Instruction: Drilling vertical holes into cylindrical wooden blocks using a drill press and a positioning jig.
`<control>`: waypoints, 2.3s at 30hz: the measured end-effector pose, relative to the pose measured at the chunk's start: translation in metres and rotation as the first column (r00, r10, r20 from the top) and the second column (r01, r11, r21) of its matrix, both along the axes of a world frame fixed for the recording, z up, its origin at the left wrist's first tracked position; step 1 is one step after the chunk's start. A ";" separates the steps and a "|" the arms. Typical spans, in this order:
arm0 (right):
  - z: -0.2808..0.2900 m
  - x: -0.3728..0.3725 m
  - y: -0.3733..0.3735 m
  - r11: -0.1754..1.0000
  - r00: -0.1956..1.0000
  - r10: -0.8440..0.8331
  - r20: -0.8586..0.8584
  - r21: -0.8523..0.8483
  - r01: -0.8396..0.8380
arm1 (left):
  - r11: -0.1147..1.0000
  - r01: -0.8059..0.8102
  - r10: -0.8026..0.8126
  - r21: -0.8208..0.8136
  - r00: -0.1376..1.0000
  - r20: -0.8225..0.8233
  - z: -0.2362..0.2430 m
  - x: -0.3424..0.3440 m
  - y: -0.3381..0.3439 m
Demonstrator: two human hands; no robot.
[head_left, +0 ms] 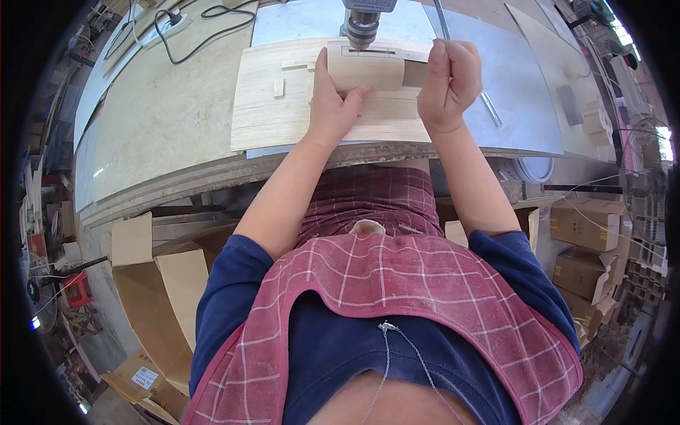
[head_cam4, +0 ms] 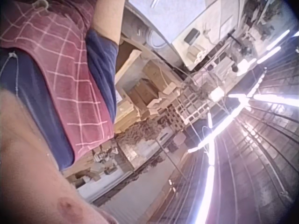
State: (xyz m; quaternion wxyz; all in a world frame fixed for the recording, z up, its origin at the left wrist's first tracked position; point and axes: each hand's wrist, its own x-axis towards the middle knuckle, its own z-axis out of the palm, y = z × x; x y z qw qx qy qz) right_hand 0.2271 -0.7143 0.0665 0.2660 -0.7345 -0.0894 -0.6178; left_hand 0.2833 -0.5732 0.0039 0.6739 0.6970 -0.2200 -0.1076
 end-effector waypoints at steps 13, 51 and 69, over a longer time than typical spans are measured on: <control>0.020 -0.014 -0.004 0.996 0.987 -0.033 -0.155 -0.089 0.020 | 1.000 -0.003 0.004 -0.020 1.000 0.023 -0.003 0.002 0.001; 0.015 -0.100 -0.078 0.939 0.261 0.331 -0.907 0.343 0.001 | 0.990 -0.029 -0.004 0.142 0.974 0.225 0.041 -0.017 0.157; 0.016 -0.106 -0.028 0.877 0.456 0.478 -0.751 0.440 -0.195 | 0.974 -0.225 0.215 -0.006 0.940 -0.263 0.054 -0.041 0.141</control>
